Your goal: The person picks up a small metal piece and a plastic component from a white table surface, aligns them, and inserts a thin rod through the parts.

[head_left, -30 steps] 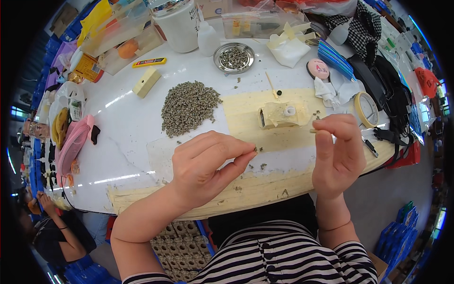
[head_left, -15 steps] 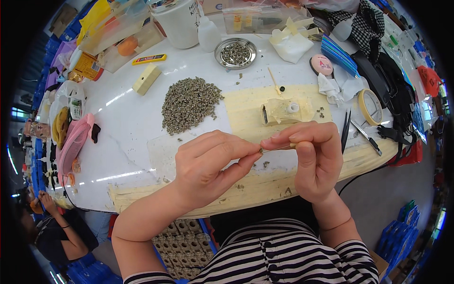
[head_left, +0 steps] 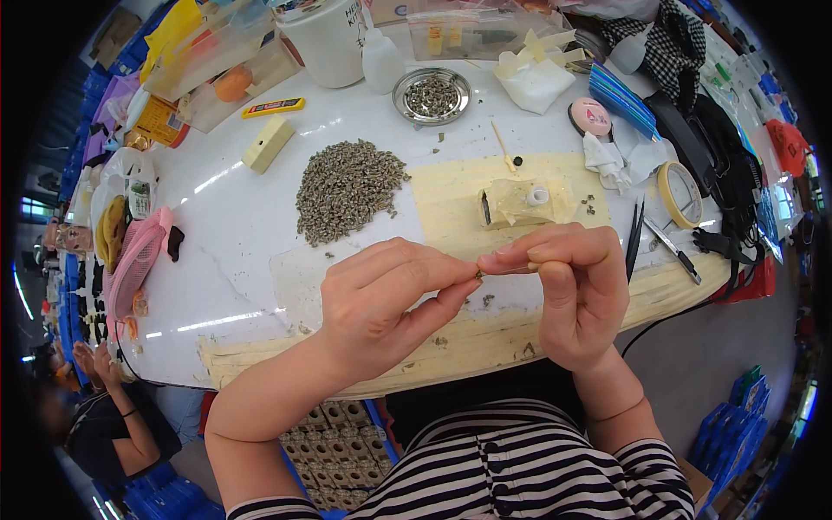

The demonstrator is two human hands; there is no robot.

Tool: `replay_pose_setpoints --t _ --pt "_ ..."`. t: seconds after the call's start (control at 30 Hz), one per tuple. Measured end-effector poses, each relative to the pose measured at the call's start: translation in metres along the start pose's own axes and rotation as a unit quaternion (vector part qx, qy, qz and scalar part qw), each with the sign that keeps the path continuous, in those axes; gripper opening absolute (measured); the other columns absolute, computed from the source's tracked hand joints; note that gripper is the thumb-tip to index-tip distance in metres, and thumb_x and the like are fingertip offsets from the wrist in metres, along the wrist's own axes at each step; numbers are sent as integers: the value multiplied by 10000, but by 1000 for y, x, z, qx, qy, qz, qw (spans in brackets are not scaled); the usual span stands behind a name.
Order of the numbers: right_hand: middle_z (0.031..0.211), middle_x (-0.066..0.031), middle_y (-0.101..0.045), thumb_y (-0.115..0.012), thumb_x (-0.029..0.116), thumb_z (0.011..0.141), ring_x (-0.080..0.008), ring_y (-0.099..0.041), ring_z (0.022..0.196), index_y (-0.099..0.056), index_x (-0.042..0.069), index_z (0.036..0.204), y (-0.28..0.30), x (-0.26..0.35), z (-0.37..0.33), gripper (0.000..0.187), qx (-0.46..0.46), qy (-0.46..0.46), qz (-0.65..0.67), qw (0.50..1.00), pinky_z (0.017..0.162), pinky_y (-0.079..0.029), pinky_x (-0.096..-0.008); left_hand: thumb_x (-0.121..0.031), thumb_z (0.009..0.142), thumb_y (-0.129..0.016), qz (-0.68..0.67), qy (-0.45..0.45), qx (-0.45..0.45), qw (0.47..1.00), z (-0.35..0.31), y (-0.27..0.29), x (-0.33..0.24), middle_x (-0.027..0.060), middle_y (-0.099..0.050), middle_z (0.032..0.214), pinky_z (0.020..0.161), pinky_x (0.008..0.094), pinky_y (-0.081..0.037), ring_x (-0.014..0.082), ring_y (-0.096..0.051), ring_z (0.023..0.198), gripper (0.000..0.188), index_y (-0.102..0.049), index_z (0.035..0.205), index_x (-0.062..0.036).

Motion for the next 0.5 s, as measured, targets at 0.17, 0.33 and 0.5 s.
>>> replay_pose_setpoints --t 0.17,0.33,0.5 --pt "1004 -179 -700 -540 54 1035 -220 -730 901 -522 -35 1082 -1 1 0 103 -2 7 -9 1000 809 -582 -310 72 746 -804 -2 0 1 1000 0 0 0 85 -725 809 599 273 -529 192 -705 705 213 -736 933 -5" --pt "1001 -169 -687 -520 57 1044 -214 -720 931 -518 -30 1080 5 1 0 94 -54 -16 50 997 828 -575 -308 72 748 -803 1 6 4 1000 0 0 0 89 -725 808 599 269 -528 194 -705 705 211 -736 934 -3" --pt "968 -136 -679 -561 30 1022 -181 -679 867 -559 -31 1050 36 10 8 67 -114 49 -155 980 790 -544 -285 73 753 -802 6 -1 -3 1000 -1 2 0 94 -726 806 610 271 -527 196 -703 703 202 -734 928 1"
Point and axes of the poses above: each hand's wrist, its own z-axis towards the middle knuckle, its own y-axis out of the back of the hand, x = y × z, the point moved 7 cm from there along z, towards the middle knuckle
